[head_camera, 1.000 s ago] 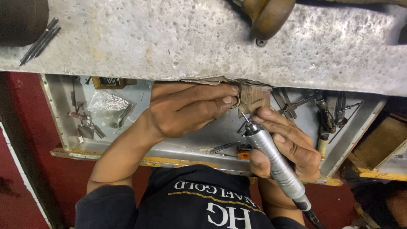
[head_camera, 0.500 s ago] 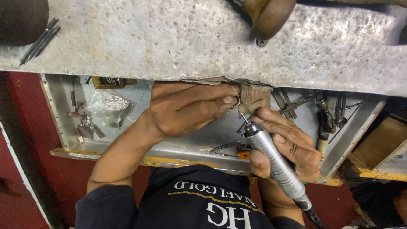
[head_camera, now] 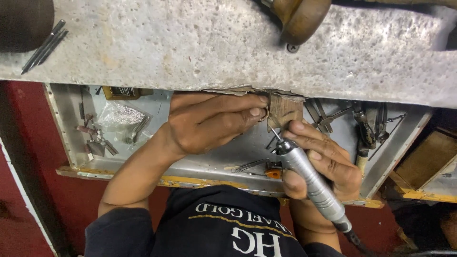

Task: Polishing a small metal ring using a rotary tool and measuring it with calipers at a jewelry workbench.

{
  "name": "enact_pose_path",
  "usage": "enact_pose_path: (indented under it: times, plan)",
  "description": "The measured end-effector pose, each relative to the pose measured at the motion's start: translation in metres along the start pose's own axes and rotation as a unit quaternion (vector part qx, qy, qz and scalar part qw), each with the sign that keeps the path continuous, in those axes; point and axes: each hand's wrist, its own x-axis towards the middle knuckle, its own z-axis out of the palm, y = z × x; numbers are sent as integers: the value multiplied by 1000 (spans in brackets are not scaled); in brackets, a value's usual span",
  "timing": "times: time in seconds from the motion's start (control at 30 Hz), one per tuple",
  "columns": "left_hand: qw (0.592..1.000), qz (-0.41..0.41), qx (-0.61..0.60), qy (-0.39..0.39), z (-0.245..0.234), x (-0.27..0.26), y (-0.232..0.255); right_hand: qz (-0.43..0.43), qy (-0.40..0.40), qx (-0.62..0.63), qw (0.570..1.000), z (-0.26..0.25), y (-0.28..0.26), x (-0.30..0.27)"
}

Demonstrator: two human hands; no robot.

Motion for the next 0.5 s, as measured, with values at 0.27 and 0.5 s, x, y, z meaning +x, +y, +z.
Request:
enact_pose_path:
  times: [0.27, 0.5]
  plan:
    - [993, -26, -112, 41, 8, -14, 18, -56, 112, 7, 992, 21, -13, 27]
    - [984, -27, -176, 25, 22, -22, 68, -4, 72, 41, 997, 11, -37, 21]
